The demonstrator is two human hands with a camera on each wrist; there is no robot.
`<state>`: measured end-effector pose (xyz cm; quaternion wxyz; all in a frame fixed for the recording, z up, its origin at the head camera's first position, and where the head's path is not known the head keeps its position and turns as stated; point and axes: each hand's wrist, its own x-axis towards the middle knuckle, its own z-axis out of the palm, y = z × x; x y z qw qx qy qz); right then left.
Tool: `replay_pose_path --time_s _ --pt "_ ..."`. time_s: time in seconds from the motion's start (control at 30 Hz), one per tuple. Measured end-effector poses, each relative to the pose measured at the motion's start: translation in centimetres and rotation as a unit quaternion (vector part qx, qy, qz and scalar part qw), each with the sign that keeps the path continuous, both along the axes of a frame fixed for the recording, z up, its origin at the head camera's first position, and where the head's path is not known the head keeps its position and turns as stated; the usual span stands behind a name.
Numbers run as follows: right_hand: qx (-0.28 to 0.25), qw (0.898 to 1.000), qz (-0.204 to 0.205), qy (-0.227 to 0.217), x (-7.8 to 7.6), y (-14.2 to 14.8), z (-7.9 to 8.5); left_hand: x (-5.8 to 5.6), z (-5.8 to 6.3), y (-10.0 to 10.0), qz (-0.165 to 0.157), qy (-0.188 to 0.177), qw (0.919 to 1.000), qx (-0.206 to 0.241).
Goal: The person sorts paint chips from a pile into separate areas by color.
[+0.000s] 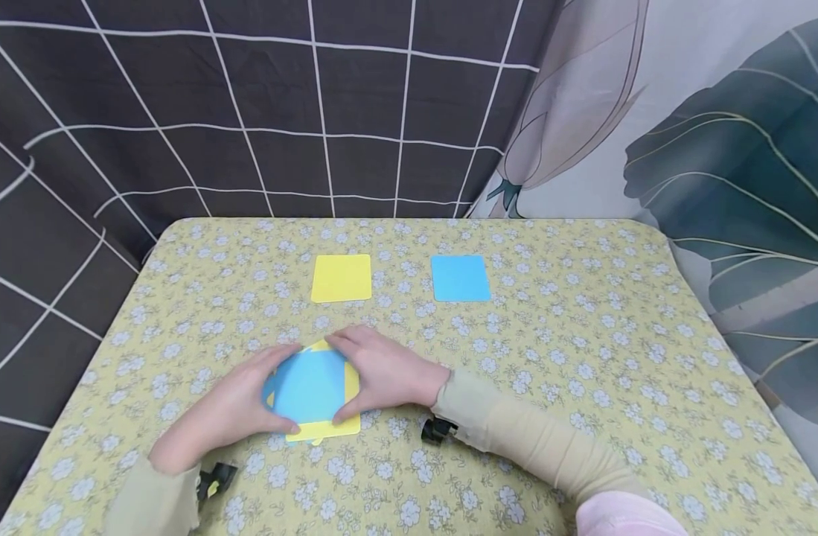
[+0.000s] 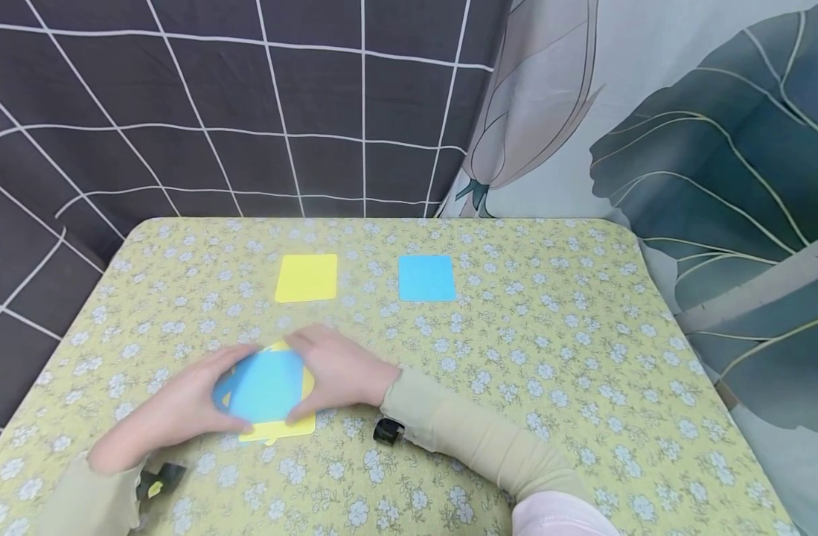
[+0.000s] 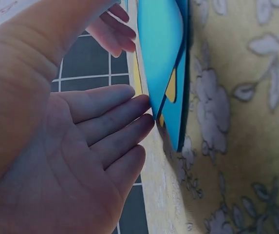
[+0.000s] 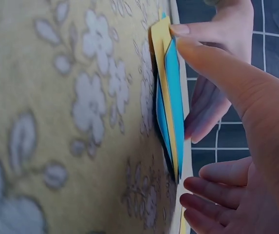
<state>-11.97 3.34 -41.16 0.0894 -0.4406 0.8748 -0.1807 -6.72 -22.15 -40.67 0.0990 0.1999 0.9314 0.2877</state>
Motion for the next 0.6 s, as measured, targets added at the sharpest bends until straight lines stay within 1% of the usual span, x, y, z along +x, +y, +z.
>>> replay_pose_path --time_s 0.17,0.37,0.6 --pt "0.002 1.0 0.004 0.012 0.3 -0.2 -0.4 0.1 -0.1 0.0 0.002 -0.009 1.0 -0.002" --pt "-0.002 1.0 0.007 0.021 0.2 -0.2 -1.0 0.1 0.0 0.0 0.003 -0.013 0.9999 0.001" --pt "-0.001 1.0 0.007 0.024 0.1 -0.3 -1.0 0.2 0.0 0.0 0.005 -0.012 0.9999 -0.002"
